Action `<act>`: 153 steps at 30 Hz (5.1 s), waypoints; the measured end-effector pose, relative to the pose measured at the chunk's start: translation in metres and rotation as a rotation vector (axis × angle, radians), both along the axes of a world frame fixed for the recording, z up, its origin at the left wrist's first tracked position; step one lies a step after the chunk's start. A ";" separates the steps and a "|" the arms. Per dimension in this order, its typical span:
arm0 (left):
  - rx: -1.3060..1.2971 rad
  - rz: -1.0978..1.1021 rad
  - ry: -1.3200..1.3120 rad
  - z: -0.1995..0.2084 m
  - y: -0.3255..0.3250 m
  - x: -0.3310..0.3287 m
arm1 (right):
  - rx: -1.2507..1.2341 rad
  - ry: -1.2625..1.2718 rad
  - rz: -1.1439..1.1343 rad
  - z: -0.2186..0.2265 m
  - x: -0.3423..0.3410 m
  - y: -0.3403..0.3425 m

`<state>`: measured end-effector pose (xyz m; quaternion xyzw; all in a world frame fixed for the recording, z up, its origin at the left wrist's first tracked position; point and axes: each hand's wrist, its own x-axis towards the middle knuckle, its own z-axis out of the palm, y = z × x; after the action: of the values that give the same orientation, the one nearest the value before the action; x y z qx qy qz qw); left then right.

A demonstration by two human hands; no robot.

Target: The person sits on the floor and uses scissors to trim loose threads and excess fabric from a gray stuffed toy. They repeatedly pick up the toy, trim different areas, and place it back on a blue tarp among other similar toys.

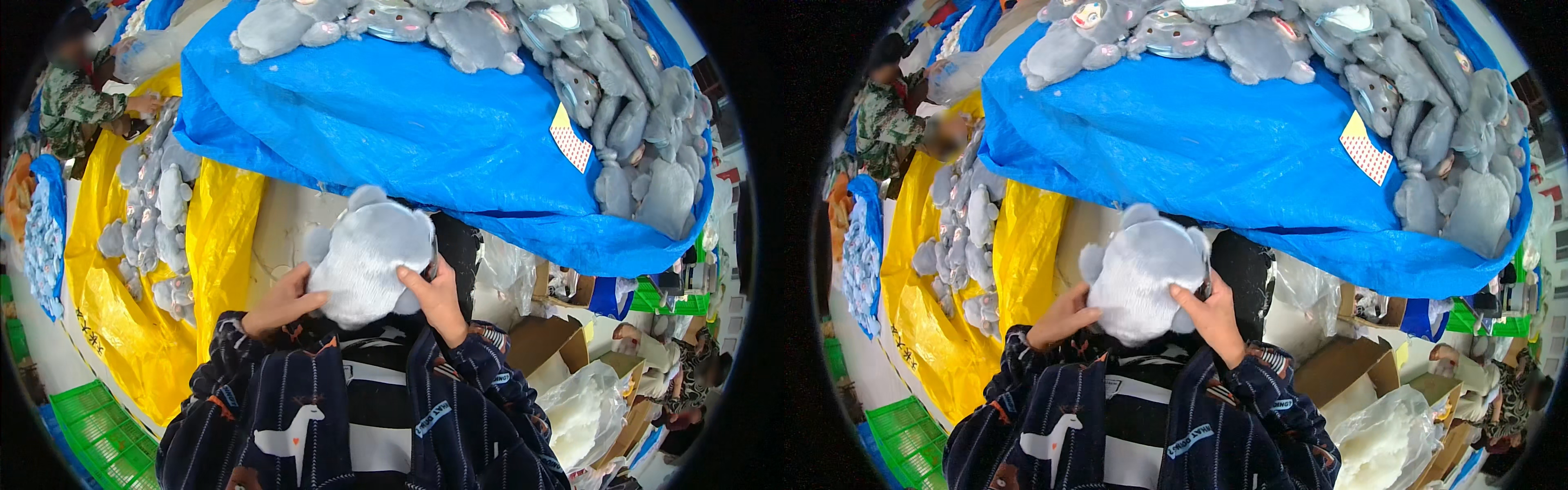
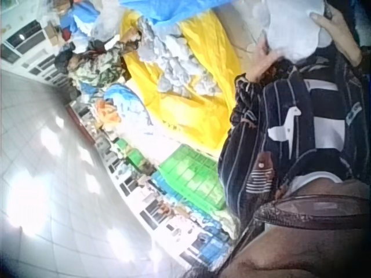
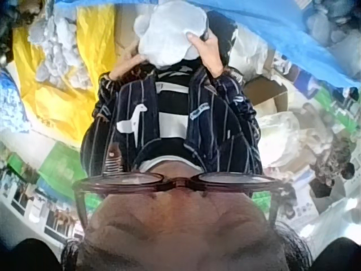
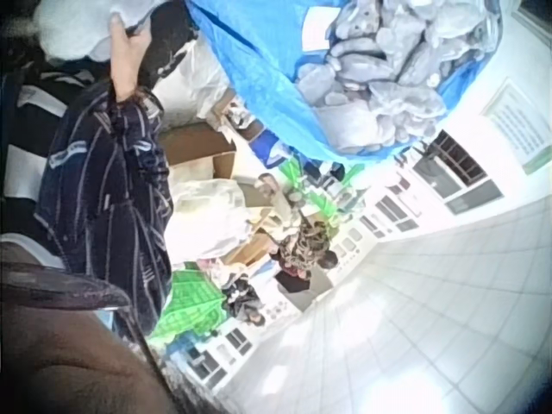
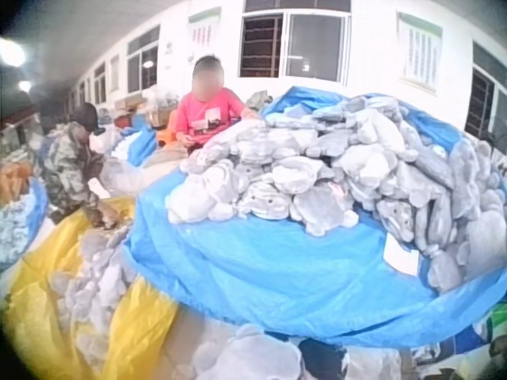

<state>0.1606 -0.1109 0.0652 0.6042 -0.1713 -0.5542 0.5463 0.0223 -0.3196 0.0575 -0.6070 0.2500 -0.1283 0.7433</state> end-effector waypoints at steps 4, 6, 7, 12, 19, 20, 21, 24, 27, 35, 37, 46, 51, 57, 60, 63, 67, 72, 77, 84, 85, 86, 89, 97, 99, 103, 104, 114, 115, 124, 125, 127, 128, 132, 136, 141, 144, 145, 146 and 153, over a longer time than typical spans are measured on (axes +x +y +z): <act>-0.201 0.238 -0.259 -0.017 -0.035 -0.019 | -0.185 0.021 0.046 0.012 -0.003 -0.004; -0.229 0.273 -0.186 -0.013 -0.038 -0.026 | -0.173 -0.004 0.053 0.014 -0.014 -0.017; -0.251 0.282 -0.135 -0.015 -0.037 -0.028 | -0.241 0.045 0.074 0.024 -0.020 -0.022; 0.193 0.624 -0.139 -0.078 0.038 0.014 | -0.486 0.001 0.167 0.043 -0.007 -0.027; -0.589 1.273 -0.581 0.004 0.091 0.062 | -1.149 -0.063 -0.184 0.108 0.051 -0.124; -0.547 1.352 -0.648 0.025 0.060 0.048 | -1.230 -0.015 -0.208 0.113 0.071 -0.137; -0.430 1.335 -0.652 0.016 0.058 0.049 | -1.290 -0.047 -0.251 0.112 0.090 -0.151; -0.339 0.994 -0.531 -0.007 0.027 0.038 | -1.564 0.034 -0.264 0.109 0.145 -0.176; -0.287 0.728 -0.457 -0.018 -0.008 0.026 | -1.660 0.186 -0.244 0.090 0.185 -0.185; -0.345 0.314 -0.303 0.005 -0.067 0.020 | -1.662 0.010 -0.180 0.096 0.153 -0.165; -0.403 0.280 -0.132 0.006 -0.076 0.027 | -1.576 -0.053 -0.036 0.100 0.107 -0.132; -0.391 0.214 0.495 0.000 -0.105 -0.009 | -1.023 -0.063 0.316 0.039 -0.058 -0.039; -0.284 0.022 0.292 -0.022 -0.083 -0.027 | -0.398 0.151 -0.208 0.032 -0.064 -0.048; -0.447 0.080 0.127 -0.013 -0.071 -0.029 | -0.241 0.158 -0.177 0.030 -0.046 -0.047; -0.406 0.075 -0.121 -0.012 -0.068 -0.021 | -0.310 0.122 -0.147 0.026 -0.049 -0.043; -0.407 0.060 -0.403 0.005 -0.080 -0.018 | -0.390 0.118 -0.117 0.032 -0.045 -0.040; -0.248 0.037 -0.332 0.009 -0.098 -0.021 | -0.055 0.169 -0.213 0.015 -0.050 -0.046; -0.232 0.166 0.095 -0.022 -0.104 -0.022 | -0.052 0.092 -0.270 0.010 -0.046 -0.052; -0.192 0.265 0.160 -0.021 -0.107 -0.020 | -0.406 0.249 -0.268 0.032 -0.048 -0.062; -0.146 0.052 -0.529 -0.035 -0.059 -0.040 | -0.568 0.268 -0.177 0.003 -0.061 -0.044; -0.161 0.076 -0.519 -0.036 -0.055 -0.041 | -0.630 0.247 -0.177 0.007 -0.058 -0.042; -0.163 0.142 -0.381 -0.035 -0.052 -0.042 | -0.690 0.215 -0.169 0.016 -0.052 -0.040; -0.199 0.251 -0.072 -0.028 -0.053 -0.043 | -0.830 0.098 -0.031 0.044 -0.045 -0.031; -0.277 0.129 0.064 -0.023 -0.053 -0.036 | -1.240 0.003 0.170 0.047 -0.018 0.000; -0.299 0.123 0.083 -0.023 -0.053 -0.036 | -1.269 0.004 0.185 0.047 -0.015 0.001; -0.356 0.108 0.128 -0.025 -0.054 -0.035 | -1.315 0.028 0.202 0.046 -0.013 0.003; -0.368 0.105 0.135 -0.026 -0.053 -0.034 | -1.323 0.030 0.206 0.044 -0.013 0.003; -0.404 0.012 -0.052 -0.023 -0.060 -0.026 | -1.335 0.002 0.233 0.043 -0.004 0.001; -0.397 0.002 -0.060 -0.023 -0.060 -0.025 | -1.336 0.020 0.254 0.046 -0.005 -0.001; -0.392 -0.139 -0.114 -0.024 -0.061 -0.014 | -1.411 -0.060 0.448 0.058 0.012 -0.012; -0.398 -0.137 -0.061 -0.025 -0.061 -0.013 | -1.408 -0.062 0.475 0.058 0.014 -0.012; -0.404 -0.111 -0.032 -0.033 -0.059 -0.014 | -1.114 0.006 0.491 0.054 0.012 -0.012; -0.414 -0.105 -0.013 -0.037 -0.060 -0.015 | -0.971 0.049 0.492 0.051 0.008 -0.013; -0.322 0.000 0.096 -0.036 -0.061 -0.018 | -0.344 -0.042 0.132 0.037 -0.003 -0.015; -0.350 -0.010 0.047 -0.041 -0.061 -0.019 | -0.841 -0.009 0.297 0.043 0.018 -0.002; -0.464 -0.005 -0.273 -0.043 -0.058 -0.020 | -1.134 -0.010 0.333 0.029 0.023 0.008; -0.390 0.070 0.028 -0.040 -0.055 -0.027 | -1.172 0.014 0.143 0.017 0.018 0.004; -0.362 0.091 0.085 -0.041 -0.054 -0.027 | -1.191 0.015 0.068 0.016 0.016 -0.001; -0.335 0.102 0.116 -0.041 -0.052 -0.027 | -1.185 0.092 -0.030 0.021 0.011 -0.009; -0.265 0.104 0.072 -0.043 -0.052 -0.022 | -0.737 0.278 -0.430 0.019 -0.057 -0.066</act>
<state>0.1390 -0.1627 0.0221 0.5145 -0.1918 -0.5190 0.6550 -0.0345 -0.3853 0.0764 -0.7772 0.4056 -0.2774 0.3930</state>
